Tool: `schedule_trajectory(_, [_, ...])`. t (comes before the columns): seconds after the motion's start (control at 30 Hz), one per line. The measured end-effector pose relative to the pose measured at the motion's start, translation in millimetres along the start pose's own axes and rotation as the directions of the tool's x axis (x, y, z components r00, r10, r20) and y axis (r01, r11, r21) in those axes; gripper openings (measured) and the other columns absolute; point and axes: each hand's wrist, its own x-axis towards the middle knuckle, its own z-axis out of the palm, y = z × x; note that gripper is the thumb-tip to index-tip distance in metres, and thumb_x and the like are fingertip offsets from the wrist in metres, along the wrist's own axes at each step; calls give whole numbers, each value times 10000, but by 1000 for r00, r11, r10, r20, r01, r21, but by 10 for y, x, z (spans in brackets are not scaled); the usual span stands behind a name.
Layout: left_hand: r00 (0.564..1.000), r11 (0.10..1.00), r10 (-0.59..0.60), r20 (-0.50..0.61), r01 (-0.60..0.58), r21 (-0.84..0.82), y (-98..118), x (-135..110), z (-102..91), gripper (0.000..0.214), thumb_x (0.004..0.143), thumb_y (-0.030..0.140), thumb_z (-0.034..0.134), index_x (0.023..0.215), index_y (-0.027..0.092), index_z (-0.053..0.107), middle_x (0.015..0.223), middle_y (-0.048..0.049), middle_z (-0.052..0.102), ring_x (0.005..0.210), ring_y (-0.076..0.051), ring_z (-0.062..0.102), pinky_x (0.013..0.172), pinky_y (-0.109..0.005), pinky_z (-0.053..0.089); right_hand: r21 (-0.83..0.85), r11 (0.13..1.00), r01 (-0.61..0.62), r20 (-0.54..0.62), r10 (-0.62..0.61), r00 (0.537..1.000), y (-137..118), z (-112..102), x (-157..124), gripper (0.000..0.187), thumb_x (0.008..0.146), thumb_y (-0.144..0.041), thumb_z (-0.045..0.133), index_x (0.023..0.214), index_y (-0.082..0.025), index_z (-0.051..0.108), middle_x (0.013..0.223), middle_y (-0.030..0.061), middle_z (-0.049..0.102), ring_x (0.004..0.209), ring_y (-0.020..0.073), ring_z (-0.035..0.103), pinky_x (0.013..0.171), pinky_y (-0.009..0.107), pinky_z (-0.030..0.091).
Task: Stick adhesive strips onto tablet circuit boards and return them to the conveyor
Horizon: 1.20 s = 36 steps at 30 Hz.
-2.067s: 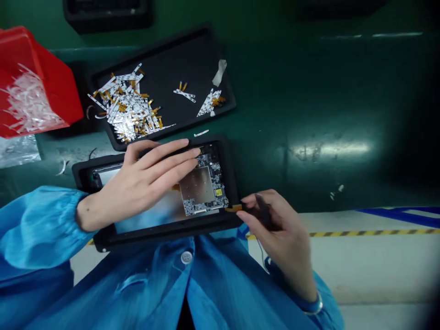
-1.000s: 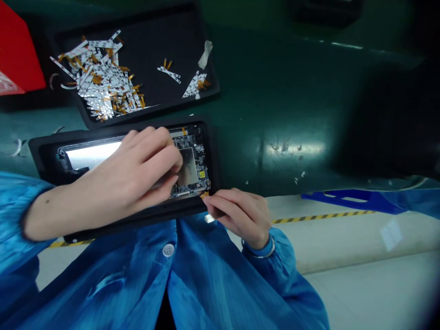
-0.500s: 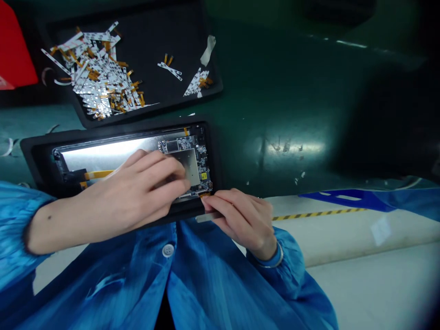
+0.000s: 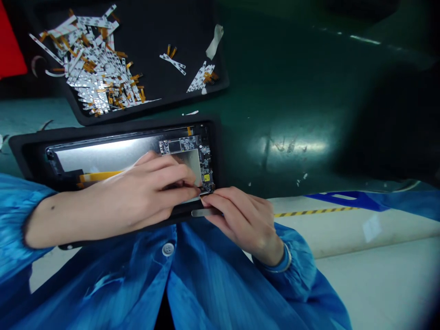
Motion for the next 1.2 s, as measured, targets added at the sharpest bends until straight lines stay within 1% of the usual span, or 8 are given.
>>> schedule_trajectory(0.17, [999,999,25,26,-26,40,-21,-14,-5,349,1085,252,311,1239,220,623,1160,-52,679,1068,-209,606,843,-358,424,78,995,-55,-15,56,998,10,18,-28,76,991,-132,565,979,-154,637,890,50,725,753,137,675,617,252,543])
schedule_trajectory(0.27, [993,988,101,65,-108,112,10,4,-31,335,1072,204,341,1195,192,652,1131,-57,706,1042,-225,617,843,-367,444,214,960,-178,-45,192,980,55,26,-44,108,936,-120,671,987,-188,605,933,19,668,775,98,654,612,193,534])
schedule_trajectory(0.37, [979,956,179,101,-197,216,81,49,-30,320,1044,143,371,1148,155,673,1138,-71,715,1058,-241,633,850,-381,459,377,873,-309,-49,351,935,112,35,-37,273,847,-207,815,970,-213,571,952,-12,581,657,46,564,514,156,473])
schedule_trajectory(0.53, [969,889,211,128,-245,387,109,58,-93,410,1052,118,267,1154,152,662,1137,-67,715,1022,-232,643,817,-383,467,589,704,-398,73,444,893,196,8,-31,376,779,-230,876,999,-230,572,902,-45,497,563,16,422,452,154,373])
schedule_trajectory(0.6, [984,894,161,72,-176,412,47,9,-194,396,1070,143,257,1234,137,617,1164,-74,688,1035,-225,625,795,-362,448,635,648,-421,95,475,875,233,-20,-50,362,793,-245,865,1015,-237,579,875,-51,483,557,21,405,457,167,358])
schedule_trajectory(0.73, [991,875,-58,-124,110,471,-114,-95,-375,256,1052,211,471,1220,79,612,1137,-112,615,995,-220,584,803,-342,427,650,605,-459,81,546,834,329,-38,-76,263,853,-249,806,1008,-239,594,844,-45,490,575,40,444,487,190,371])
schedule_trajectory(0.9, [980,857,-110,-166,178,484,-221,-103,-344,241,1024,246,539,1228,136,606,1057,-97,631,897,-218,577,776,-361,478,611,653,-448,55,530,846,451,3,-5,150,914,-237,723,1011,-242,608,836,-32,520,613,61,508,521,207,393])
schedule_trajectory(1.2, [907,897,-328,-265,387,213,-203,-66,-324,192,1012,220,535,1180,182,620,1099,-85,516,1013,-215,570,827,-354,522,586,678,-444,27,531,847,639,25,93,99,937,-227,685,1007,-252,620,814,-32,521,717,84,584,601,179,482])
